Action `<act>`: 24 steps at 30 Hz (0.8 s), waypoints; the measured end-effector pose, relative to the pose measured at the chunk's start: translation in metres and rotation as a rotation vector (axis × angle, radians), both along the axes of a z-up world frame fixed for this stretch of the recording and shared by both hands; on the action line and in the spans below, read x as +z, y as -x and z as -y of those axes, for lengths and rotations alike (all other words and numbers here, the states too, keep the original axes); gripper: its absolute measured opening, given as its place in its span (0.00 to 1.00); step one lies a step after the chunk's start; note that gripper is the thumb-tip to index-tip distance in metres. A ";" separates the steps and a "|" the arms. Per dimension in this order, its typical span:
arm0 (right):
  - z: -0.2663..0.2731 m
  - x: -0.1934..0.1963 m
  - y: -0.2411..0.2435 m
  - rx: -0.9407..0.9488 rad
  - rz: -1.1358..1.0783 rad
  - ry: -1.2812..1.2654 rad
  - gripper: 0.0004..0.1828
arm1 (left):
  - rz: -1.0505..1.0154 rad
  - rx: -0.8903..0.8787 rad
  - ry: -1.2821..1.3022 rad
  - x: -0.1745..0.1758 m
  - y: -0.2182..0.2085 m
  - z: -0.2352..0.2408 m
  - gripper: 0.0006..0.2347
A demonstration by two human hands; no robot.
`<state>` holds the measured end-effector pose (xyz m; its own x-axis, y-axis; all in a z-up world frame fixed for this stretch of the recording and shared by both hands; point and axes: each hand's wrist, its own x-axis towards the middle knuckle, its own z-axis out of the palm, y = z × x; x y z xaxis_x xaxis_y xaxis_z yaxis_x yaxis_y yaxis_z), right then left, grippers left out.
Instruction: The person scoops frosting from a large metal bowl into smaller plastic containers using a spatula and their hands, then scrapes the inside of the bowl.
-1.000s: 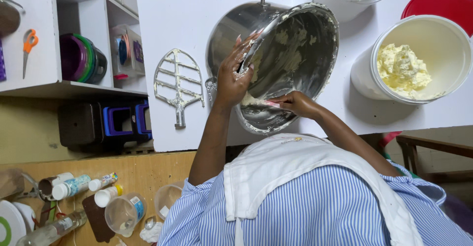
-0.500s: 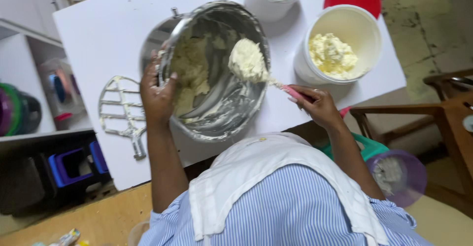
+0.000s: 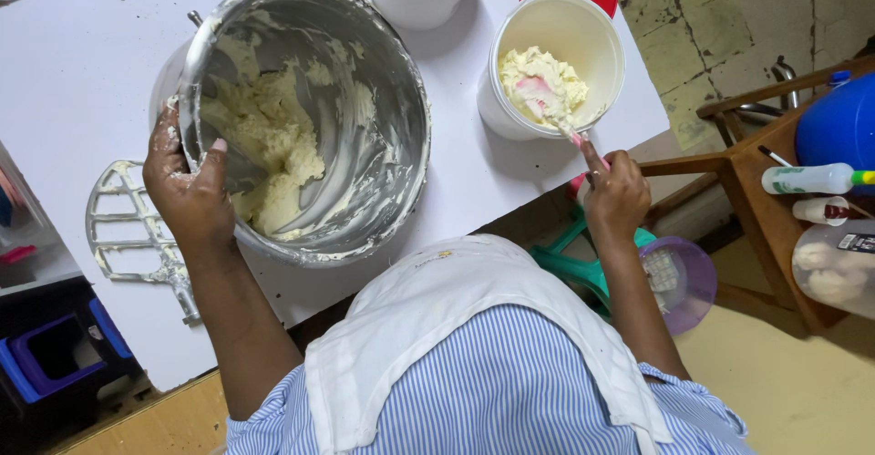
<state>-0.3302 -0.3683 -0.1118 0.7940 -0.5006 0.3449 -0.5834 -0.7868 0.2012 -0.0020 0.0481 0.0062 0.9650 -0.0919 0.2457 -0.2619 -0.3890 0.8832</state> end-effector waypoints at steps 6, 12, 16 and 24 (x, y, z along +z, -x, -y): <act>0.008 0.111 0.023 -0.058 -0.477 -0.044 0.16 | 0.042 0.008 0.037 -0.002 -0.005 0.004 0.22; 0.037 0.127 0.055 -0.196 -0.163 -0.368 0.12 | 0.052 -0.058 0.119 -0.009 -0.012 0.004 0.22; 0.004 0.062 -0.021 -0.389 0.446 -1.346 0.16 | 0.027 0.069 0.026 -0.031 -0.018 0.004 0.23; 0.033 -0.020 0.084 -0.445 0.281 -1.591 0.13 | -0.078 -0.150 0.162 -0.028 -0.024 0.009 0.23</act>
<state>-0.4144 -0.4017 -0.1321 0.5099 -0.6210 -0.5953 -0.6791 0.1343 -0.7217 0.0225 0.0396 -0.0219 0.9602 -0.2011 0.1939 -0.2345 -0.2026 0.9508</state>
